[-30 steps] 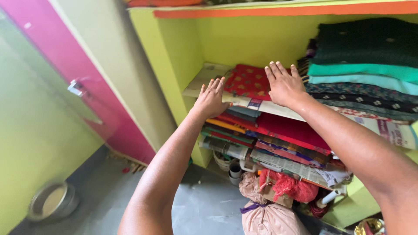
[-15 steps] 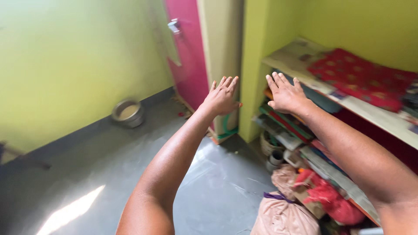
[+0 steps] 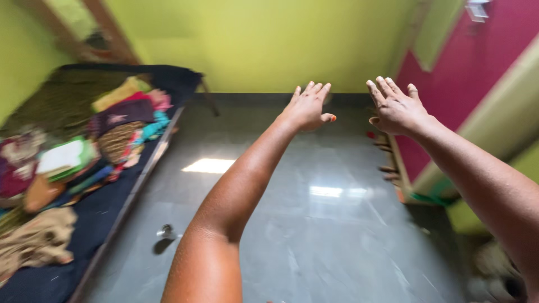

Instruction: The person folds several pieces of colorful fabric on a bed and places them onto a shelf. The person handles each item by hand, aligning edges and folding them into neat rectangles before stacking them on the shelf.

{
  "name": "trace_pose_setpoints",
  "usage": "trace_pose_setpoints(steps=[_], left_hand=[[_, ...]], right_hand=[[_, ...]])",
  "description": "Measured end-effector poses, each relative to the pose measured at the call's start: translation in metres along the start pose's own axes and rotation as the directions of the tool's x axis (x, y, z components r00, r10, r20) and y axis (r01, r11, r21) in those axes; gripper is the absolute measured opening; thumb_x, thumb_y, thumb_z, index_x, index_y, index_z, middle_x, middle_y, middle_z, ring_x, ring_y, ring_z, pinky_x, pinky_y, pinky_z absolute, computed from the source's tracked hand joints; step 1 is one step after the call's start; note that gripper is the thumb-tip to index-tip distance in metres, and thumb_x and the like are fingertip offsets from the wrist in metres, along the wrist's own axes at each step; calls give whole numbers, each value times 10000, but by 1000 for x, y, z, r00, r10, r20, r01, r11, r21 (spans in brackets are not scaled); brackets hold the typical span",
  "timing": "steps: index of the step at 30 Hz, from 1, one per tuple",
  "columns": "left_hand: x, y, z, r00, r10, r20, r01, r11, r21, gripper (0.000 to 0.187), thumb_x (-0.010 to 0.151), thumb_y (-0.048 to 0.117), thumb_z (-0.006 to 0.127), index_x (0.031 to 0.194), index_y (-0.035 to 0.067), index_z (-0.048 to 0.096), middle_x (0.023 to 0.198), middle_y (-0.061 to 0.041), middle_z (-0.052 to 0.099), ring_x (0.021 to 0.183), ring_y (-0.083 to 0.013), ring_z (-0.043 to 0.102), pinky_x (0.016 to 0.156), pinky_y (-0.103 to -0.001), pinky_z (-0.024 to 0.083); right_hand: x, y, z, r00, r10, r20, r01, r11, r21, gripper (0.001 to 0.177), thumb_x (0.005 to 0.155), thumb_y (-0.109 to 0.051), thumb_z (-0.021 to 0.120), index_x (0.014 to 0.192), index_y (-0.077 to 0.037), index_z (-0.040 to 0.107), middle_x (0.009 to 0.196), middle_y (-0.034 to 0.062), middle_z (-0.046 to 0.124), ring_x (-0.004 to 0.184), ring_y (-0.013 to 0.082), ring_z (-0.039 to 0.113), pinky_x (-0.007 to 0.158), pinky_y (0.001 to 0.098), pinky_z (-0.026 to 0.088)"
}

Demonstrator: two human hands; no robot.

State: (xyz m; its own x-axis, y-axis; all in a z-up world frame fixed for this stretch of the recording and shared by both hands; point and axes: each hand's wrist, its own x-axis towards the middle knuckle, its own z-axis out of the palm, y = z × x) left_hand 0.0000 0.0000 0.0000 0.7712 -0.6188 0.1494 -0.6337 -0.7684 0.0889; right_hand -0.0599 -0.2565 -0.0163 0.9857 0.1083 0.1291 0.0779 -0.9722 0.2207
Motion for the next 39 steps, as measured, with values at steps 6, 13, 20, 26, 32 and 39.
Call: trace_pose_setpoints(steps=[6,13,20,26,32,39], left_hand=[[-73,-184,-27,976,-208,-63,207,978,-23,975,898,550,700,1610,92,215,1660,-164,262,1563,-331,176,1264,-537,144],[-169,-356,-64,876,-478,-72,478,878,-8,978,882,567,698,1611,95,248,1657,-158,300,1561,-353,212,1258,-568,165],[-265,-469,-99,759,-633,-155,634,772,-45,995,865,568,716,1606,91,255,1652,-166,299,1551,-351,214,1243,-571,165],[-319,-545,-113,645,-742,-185,748,662,-50,983,848,576,720,1599,109,292,1653,-135,330,1547,-299,268,1257,-533,194],[-327,-637,-115,555,-801,-223,808,583,-83,985,857,582,727,1605,108,296,1645,-163,328,1549,-319,267,1265,-514,186],[-295,-739,-128,469,-850,-238,865,496,-67,948,876,563,697,1600,114,282,1649,-139,336,1537,-325,280,1257,-545,168]], right_hand=[[130,-159,-32,982,-188,-12,187,982,-29,999,917,-469,646,1649,-216,16,1733,48,32,1586,223,57,1221,626,121],[233,-320,-73,916,-391,-86,393,920,-3,1005,917,-446,645,1654,-225,-2,1731,44,25,1585,227,50,1227,621,98],[315,-449,-96,807,-564,-177,560,825,-74,1004,911,-478,640,1650,-202,19,1725,61,54,1581,233,70,1218,639,118],[382,-549,-107,680,-680,-275,682,724,-104,1039,872,-485,668,1653,-167,61,1727,75,84,1582,240,100,1201,655,157],[477,-638,-113,579,-753,-311,759,638,-130,978,887,-464,671,1648,-157,140,1738,77,141,1599,225,139,1207,659,194],[614,-715,-121,526,-806,-271,816,568,-105,1030,864,-536,677,1637,-165,105,1716,78,106,1581,224,107,1194,648,188]])
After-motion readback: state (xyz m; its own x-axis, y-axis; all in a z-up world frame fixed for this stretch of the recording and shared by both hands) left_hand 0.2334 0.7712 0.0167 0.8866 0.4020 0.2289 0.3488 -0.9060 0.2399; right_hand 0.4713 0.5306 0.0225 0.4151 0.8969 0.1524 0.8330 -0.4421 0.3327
